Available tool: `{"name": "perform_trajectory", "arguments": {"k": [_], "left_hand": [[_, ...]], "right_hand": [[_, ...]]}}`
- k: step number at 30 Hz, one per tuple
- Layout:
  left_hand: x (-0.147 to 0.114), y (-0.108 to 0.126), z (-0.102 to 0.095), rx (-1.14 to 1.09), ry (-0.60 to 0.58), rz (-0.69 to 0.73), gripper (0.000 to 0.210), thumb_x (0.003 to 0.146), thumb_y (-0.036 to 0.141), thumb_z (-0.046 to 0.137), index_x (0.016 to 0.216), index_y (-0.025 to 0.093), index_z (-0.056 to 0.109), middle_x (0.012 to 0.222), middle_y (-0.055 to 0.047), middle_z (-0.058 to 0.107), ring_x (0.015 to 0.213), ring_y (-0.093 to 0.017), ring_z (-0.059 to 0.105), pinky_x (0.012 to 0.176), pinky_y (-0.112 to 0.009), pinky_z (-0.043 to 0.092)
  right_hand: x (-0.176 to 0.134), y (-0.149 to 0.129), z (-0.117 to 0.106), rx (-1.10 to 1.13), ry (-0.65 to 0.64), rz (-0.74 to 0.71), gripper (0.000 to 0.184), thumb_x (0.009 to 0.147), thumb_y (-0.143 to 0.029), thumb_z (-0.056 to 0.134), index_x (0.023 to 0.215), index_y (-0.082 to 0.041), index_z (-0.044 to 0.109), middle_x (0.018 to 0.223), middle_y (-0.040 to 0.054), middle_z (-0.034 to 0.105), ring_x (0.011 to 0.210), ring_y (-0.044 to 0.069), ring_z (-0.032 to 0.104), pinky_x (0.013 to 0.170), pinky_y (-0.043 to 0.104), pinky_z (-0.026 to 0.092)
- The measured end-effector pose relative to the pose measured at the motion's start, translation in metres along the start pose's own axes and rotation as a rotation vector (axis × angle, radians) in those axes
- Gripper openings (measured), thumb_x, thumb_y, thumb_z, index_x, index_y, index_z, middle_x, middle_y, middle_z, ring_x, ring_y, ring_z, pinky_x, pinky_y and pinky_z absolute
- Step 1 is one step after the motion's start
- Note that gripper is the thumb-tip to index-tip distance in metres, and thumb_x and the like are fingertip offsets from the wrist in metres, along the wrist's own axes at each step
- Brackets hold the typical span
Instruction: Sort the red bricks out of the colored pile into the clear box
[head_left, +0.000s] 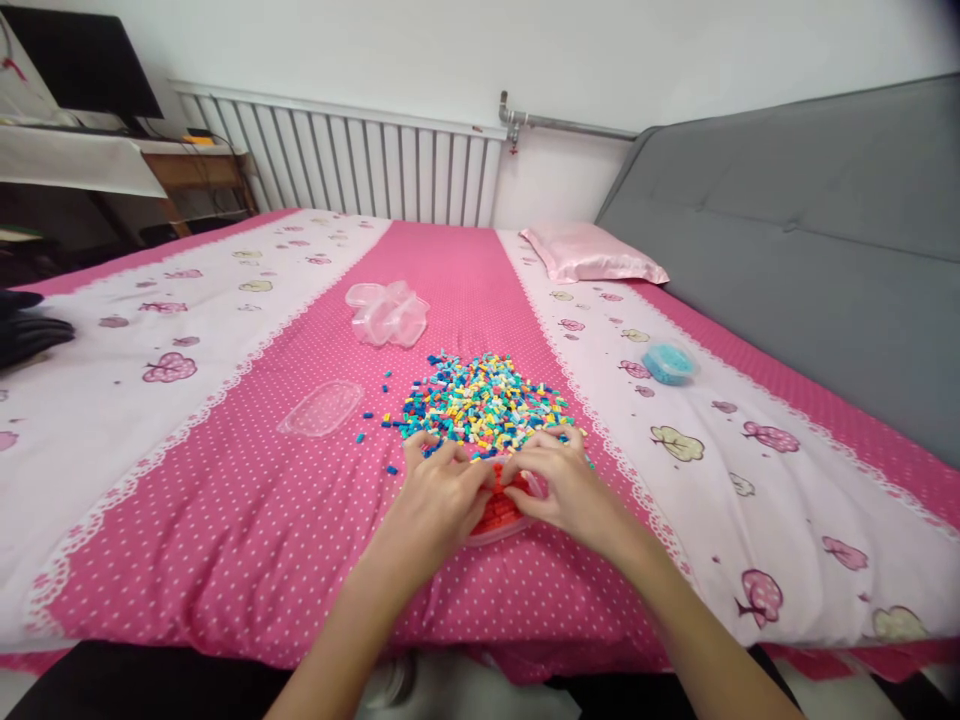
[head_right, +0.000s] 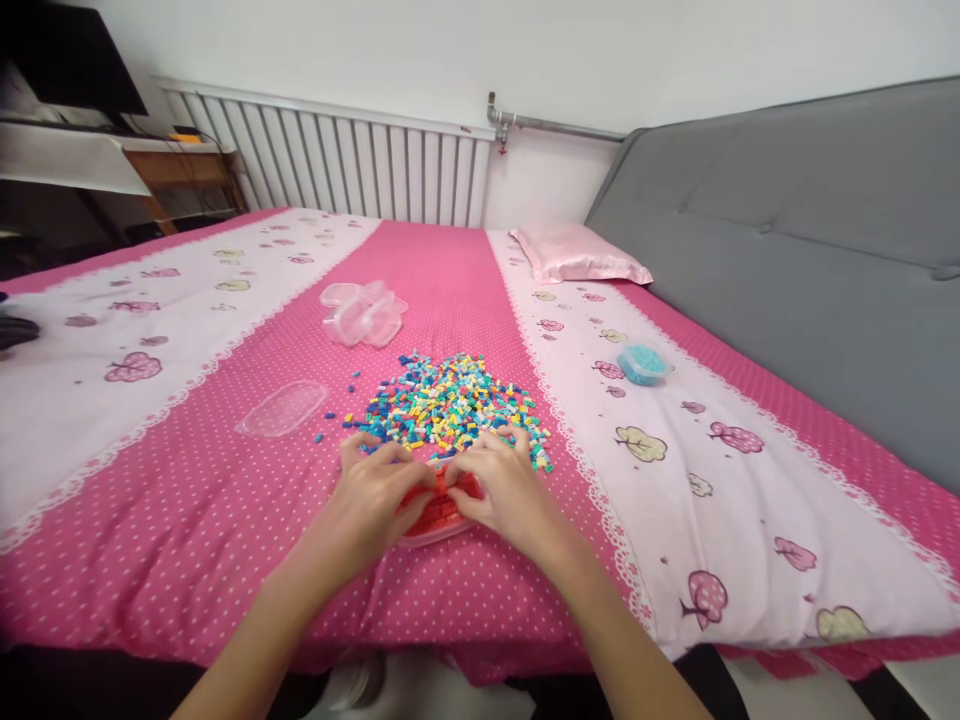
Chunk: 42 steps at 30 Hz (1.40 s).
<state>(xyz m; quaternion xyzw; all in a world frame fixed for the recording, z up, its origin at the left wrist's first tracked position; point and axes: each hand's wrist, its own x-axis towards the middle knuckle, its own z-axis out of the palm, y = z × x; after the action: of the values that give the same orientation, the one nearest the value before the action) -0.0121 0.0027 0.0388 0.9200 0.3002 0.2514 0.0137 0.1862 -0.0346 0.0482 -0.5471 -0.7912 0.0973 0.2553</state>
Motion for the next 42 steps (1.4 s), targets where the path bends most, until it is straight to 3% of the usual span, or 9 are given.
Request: {"name": "perform_trajectory", "arguments": {"k": [2, 5, 10, 18, 28, 32, 36, 42], "left_hand": [[-0.001, -0.002, 0.000, -0.012, 0.017, 0.043, 0.008, 0.095, 0.012, 0.055, 0.094, 0.018, 0.059, 0.081, 0.000, 0.069, 0.079, -0.019, 0.064, 0.094, -0.044, 0.038], [-0.001, -0.003, 0.002, -0.019, 0.045, 0.086, 0.011, 0.099, 0.013, 0.047, 0.093, 0.019, 0.055, 0.076, 0.000, 0.066, 0.069, -0.017, 0.060, 0.080, -0.034, 0.043], [-0.003, -0.002, 0.007, -0.038, 0.127, 0.071, 0.015, 0.100, 0.015, 0.045, 0.087, 0.020, 0.052, 0.072, -0.001, 0.063, 0.068, -0.018, 0.059, 0.066, -0.028, 0.044], [-0.007, -0.006, 0.019, -0.102, 0.205, 0.029, 0.013, 0.095, 0.012, 0.048, 0.084, 0.020, 0.050, 0.074, 0.000, 0.061, 0.072, -0.017, 0.061, 0.067, -0.026, 0.048], [-0.007, -0.008, 0.021, -0.161, 0.218, -0.011, 0.014, 0.089, 0.009, 0.048, 0.081, 0.021, 0.048, 0.072, 0.002, 0.058, 0.066, -0.014, 0.057, 0.061, -0.023, 0.044], [-0.008, -0.007, 0.019, -0.188, 0.230, -0.025, 0.012, 0.089, 0.011, 0.050, 0.082, 0.021, 0.050, 0.076, 0.001, 0.061, 0.071, -0.015, 0.060, 0.065, -0.024, 0.048], [-0.007, -0.005, 0.016, -0.222, 0.243, -0.034, 0.010, 0.091, 0.014, 0.056, 0.096, 0.021, 0.054, 0.088, -0.001, 0.066, 0.085, -0.017, 0.065, 0.076, -0.028, 0.053], [-0.009, -0.002, 0.020, -0.294, 0.237, -0.041, 0.015, 0.094, 0.012, 0.059, 0.103, 0.023, 0.053, 0.095, -0.001, 0.068, 0.089, -0.015, 0.068, 0.078, -0.026, 0.055]], "right_hand": [[-0.002, 0.001, 0.001, 0.027, 0.004, -0.018, 0.015, 0.083, -0.010, 0.075, 0.084, -0.024, 0.067, 0.085, -0.0030, 0.071, 0.092, 0.020, 0.061, 0.098, 0.043, 0.029], [-0.005, 0.001, 0.003, 0.069, 0.010, -0.047, 0.013, 0.089, -0.010, 0.068, 0.085, -0.022, 0.063, 0.087, -0.0002, 0.068, 0.094, 0.021, 0.057, 0.088, 0.036, 0.039], [-0.009, -0.002, 0.006, 0.113, 0.046, -0.095, 0.018, 0.094, -0.007, 0.056, 0.083, -0.021, 0.056, 0.087, 0.0031, 0.064, 0.090, 0.021, 0.055, 0.080, 0.033, 0.045], [-0.010, -0.003, 0.010, 0.078, 0.089, -0.171, 0.019, 0.098, -0.009, 0.050, 0.084, -0.020, 0.057, 0.089, 0.0069, 0.065, 0.091, 0.023, 0.054, 0.082, 0.038, 0.048], [-0.008, -0.005, 0.013, 0.013, 0.088, -0.239, 0.021, 0.099, -0.009, 0.047, 0.091, -0.018, 0.065, 0.096, 0.0118, 0.070, 0.098, 0.027, 0.056, 0.088, 0.044, 0.050], [-0.006, -0.004, 0.010, 0.081, 0.116, -0.201, 0.019, 0.095, -0.006, 0.052, 0.085, -0.019, 0.061, 0.090, 0.0080, 0.069, 0.093, 0.024, 0.058, 0.083, 0.039, 0.051], [-0.007, -0.001, 0.008, 0.168, 0.174, -0.155, 0.020, 0.090, -0.003, 0.058, 0.082, -0.021, 0.057, 0.083, 0.0032, 0.066, 0.087, 0.021, 0.059, 0.078, 0.036, 0.051], [-0.012, 0.003, 0.008, 0.219, 0.194, -0.180, 0.021, 0.088, -0.002, 0.059, 0.082, -0.022, 0.058, 0.088, 0.0039, 0.069, 0.090, 0.021, 0.061, 0.081, 0.036, 0.051]]}}
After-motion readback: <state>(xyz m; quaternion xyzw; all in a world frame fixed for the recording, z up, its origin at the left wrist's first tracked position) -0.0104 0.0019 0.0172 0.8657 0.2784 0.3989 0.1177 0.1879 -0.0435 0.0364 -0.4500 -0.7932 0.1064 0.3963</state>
